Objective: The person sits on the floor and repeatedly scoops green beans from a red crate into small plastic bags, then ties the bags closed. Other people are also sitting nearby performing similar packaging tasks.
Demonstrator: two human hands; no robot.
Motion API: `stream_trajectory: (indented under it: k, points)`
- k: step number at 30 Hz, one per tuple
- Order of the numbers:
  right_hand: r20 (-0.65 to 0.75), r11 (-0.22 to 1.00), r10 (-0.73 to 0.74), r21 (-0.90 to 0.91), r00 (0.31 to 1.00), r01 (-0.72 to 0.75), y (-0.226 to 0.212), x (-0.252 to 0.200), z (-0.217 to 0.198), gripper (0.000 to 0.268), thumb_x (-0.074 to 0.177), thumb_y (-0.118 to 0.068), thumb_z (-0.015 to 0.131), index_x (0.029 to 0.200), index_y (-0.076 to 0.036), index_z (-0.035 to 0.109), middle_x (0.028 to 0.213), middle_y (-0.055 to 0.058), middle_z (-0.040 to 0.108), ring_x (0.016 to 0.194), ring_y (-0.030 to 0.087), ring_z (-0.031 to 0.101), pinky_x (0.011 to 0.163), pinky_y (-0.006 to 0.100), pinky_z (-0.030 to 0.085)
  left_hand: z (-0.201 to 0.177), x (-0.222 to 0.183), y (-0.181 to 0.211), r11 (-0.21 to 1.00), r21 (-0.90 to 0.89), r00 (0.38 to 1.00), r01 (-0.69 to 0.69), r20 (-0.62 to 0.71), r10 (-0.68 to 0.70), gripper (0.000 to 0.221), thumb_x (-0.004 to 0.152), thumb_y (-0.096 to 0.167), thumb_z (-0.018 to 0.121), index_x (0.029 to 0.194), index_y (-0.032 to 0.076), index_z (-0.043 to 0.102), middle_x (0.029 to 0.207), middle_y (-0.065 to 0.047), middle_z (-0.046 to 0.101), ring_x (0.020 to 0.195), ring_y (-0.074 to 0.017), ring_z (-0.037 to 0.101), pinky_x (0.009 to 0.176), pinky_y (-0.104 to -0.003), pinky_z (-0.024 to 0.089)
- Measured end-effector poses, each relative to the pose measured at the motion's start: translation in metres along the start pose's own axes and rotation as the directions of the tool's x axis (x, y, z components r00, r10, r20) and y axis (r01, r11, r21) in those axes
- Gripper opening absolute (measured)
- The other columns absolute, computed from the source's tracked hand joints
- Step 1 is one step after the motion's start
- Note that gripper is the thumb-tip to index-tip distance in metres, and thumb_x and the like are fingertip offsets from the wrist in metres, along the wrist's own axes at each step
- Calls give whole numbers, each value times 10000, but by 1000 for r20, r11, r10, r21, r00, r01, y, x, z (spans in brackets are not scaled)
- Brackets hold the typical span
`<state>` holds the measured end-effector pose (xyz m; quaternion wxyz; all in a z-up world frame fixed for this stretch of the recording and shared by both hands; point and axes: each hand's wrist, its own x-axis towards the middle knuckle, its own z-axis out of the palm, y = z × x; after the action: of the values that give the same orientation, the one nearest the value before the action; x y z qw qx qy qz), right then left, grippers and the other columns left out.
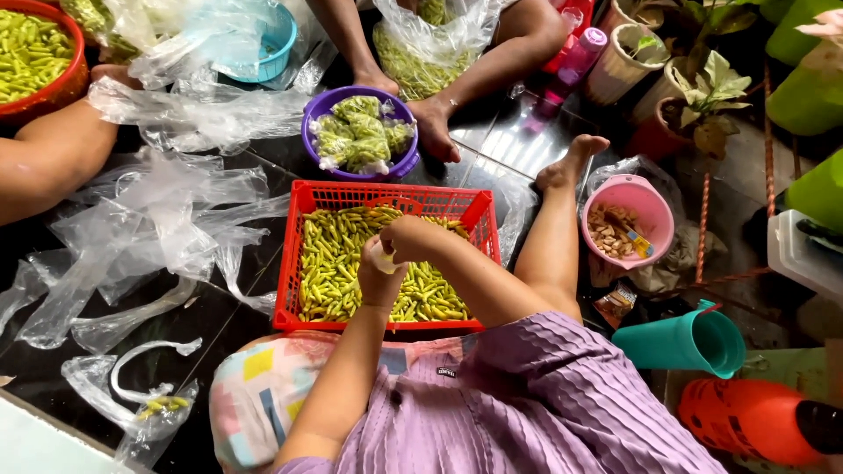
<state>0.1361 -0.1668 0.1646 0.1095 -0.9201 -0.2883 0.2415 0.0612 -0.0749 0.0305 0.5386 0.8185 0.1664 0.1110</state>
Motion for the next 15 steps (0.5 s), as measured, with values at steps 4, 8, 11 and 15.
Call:
stream_trajectory:
  k: [4, 8, 11, 15]
  points:
    - [14, 998, 40, 56, 999, -41, 13, 4, 3, 271, 671, -234, 817, 938, -266, 780, 851, 10, 776, 796, 230, 777, 831, 396, 600, 7, 2, -10, 1000, -3, 1000, -14, -12, 14, 767, 630, 268, 913, 1313, 251, 563, 1155, -66, 734, 1091, -343, 717, 1000, -507, 587]
    - [-141, 994, -5, 107, 990, 21, 11, 7, -8, 266, 724, -261, 804, 985, -226, 765, 859, 109, 759, 910, 379, 748, 783, 490, 583, 8, 4, -12, 999, -30, 999, -24, -23, 23, 799, 625, 281, 947, 1320, 229, 555, 1145, -93, 737, 1085, -364, 716, 987, -524, 589]
    - [-176, 992, -9, 126, 984, 32, -1, -3, -13, 278, 734, -275, 798, 1006, -240, 757, 882, 112, 757, 949, 382, 739, 814, 493, 582, 8, 5, -14, 998, -47, 999, -38, -25, 37, 820, 624, 301, 955, 1330, 208, 547, 1140, -127, 735, 1083, -392, 711, 980, -548, 583]
    - [-236, 986, -84, 120, 968, 115, 3, 5, -2, 280, 761, -290, 791, 1038, -258, 771, 851, 130, 755, 870, 398, 744, 798, 498, 572, 7, 0, -15, 994, -85, 996, -71, -51, 67, 800, 637, 289, 963, 1324, 235, 556, 1095, -139, 748, 1058, -400, 721, 960, -549, 594]
